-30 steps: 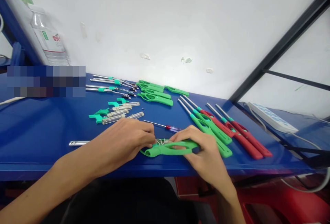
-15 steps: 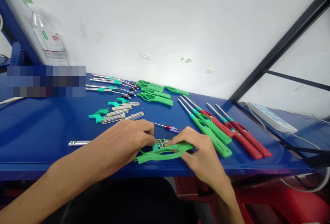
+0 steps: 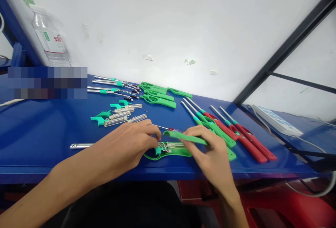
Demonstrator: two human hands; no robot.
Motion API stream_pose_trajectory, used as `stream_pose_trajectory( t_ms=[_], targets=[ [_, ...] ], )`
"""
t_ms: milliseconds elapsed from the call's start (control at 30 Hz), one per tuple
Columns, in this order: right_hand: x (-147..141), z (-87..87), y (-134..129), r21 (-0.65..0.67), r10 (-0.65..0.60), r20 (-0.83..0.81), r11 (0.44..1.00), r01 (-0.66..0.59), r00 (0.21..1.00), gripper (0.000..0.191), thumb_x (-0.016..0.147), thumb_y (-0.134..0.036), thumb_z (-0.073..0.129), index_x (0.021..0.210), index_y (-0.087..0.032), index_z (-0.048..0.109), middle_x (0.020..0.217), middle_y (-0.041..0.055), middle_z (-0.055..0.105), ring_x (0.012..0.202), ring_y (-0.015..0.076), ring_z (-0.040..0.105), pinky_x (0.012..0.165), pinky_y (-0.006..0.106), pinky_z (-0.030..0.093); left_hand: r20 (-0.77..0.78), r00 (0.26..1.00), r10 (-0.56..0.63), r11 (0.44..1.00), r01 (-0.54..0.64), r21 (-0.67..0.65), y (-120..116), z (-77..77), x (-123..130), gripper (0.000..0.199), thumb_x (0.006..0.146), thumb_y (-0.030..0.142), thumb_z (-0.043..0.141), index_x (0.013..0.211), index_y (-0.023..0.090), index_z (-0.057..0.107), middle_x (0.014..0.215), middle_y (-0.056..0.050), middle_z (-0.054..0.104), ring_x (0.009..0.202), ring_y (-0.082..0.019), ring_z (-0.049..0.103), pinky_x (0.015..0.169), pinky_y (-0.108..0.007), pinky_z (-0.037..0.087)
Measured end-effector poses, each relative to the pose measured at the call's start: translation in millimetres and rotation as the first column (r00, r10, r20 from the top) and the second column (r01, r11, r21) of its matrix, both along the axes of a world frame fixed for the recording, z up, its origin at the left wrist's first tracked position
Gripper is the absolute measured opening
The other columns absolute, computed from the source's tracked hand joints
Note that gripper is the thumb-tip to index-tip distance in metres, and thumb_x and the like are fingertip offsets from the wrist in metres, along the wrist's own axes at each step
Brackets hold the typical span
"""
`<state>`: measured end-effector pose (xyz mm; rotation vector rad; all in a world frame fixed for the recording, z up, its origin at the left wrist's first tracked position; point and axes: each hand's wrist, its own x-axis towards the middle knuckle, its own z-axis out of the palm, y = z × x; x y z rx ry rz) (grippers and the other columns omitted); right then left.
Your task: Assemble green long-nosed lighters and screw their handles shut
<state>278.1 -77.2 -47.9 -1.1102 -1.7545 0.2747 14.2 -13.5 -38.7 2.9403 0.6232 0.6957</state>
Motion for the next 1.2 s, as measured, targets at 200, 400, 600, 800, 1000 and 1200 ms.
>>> stream_pose_trajectory(
  t_ms=[200, 400, 600, 800, 1000, 1200],
  targets=[
    [-1, -0.5, 2, -0.090, -0.019, 0.018, 0.996, 0.021, 1.000, 0.012, 0.098, -0.014, 0.075, 0.095, -0.026, 0.074, 0.094, -0.0011, 0.079, 0.087, 0.0206, 0.074, 0.080, 0.031, 0.056, -0.018, 0.999, 0.029, 0.999, -0.029, 0.016, -1, -1.6, 0, 0.042, 0.096, -0.008, 0.052, 0.097, 0.025, 0.078, 0.102, -0.002, 0.080, 0.088, -0.021, 0.070, 0.072, -0.034, 0.046],
    [1, -0.8, 2, -0.104, 0.034, 0.031, 0.994, -0.031, 0.999, 0.029, 0.092, -0.003, 0.066, 0.104, -0.028, 0.076, 0.103, -0.0008, 0.082, 0.096, 0.0215, 0.077, 0.087, 0.031, 0.058, 0.003, 0.997, 0.081, 0.996, -0.081, -0.046, -1, -2.1, 0, 0.039, 0.098, -0.004, 0.051, 0.102, 0.023, 0.079, 0.108, -0.003, 0.081, 0.085, -0.019, 0.073, 0.071, -0.032, 0.049],
    [-2, 1.3, -1, -0.069, -0.025, -0.031, 0.997, 0.023, 0.999, 0.013, 0.114, -0.030, 0.061, 0.109, -0.027, 0.073, 0.086, -0.0014, 0.075, 0.078, 0.0196, 0.073, 0.074, 0.030, 0.056, -0.023, 0.998, 0.052, 0.988, -0.054, -0.141, -1, 4.4, -1, 0.038, 0.102, -0.001, 0.050, 0.105, 0.023, 0.080, 0.109, -0.003, 0.082, 0.093, -0.020, 0.076, 0.078, -0.030, 0.051],
    [-3, 3.7, -3, -0.042, -0.139, -0.003, 0.989, 0.139, 0.990, 0.023, 0.115, -0.035, 0.058, 0.099, -0.027, 0.072, 0.075, -0.0032, 0.065, 0.064, 0.0175, 0.058, 0.062, 0.030, 0.047, -0.025, 0.996, 0.083, 0.985, -0.086, -0.149, 0, -0.6, 2, 0.048, 0.102, -0.002, 0.050, 0.126, 0.027, 0.080, 0.115, -0.002, 0.081, 0.100, -0.021, 0.076, 0.082, -0.031, 0.051],
    [-1, 3.4, -2, -0.039, -0.149, 0.005, 0.988, 0.149, 0.989, 0.022, 0.112, -0.034, 0.059, 0.094, -0.027, 0.069, 0.085, 0.0005, 0.070, 0.071, 0.0200, 0.061, 0.062, 0.030, 0.049, -0.108, 0.989, 0.104, 0.963, -0.127, -0.238, -1, -8.1, 0, 0.050, 0.103, -0.002, 0.048, 0.129, 0.027, 0.078, 0.122, -0.004, 0.073, 0.100, -0.021, 0.070, 0.082, -0.032, 0.049],
    [1, 0.0, -4, -0.078, -0.088, 0.021, 0.993, 0.090, 0.996, 0.020, 0.111, -0.040, 0.062, 0.099, -0.026, 0.071, 0.079, 0.0017, 0.069, 0.083, 0.0251, 0.070, 0.063, 0.032, 0.049, -0.095, 0.990, 0.109, 0.967, -0.128, -0.222, -1, -9.0, 0, 0.054, 0.099, -0.006, 0.047, 0.126, 0.027, 0.079, 0.118, -0.004, 0.072, 0.095, -0.020, 0.069, 0.081, -0.033, 0.048]
  ],
)
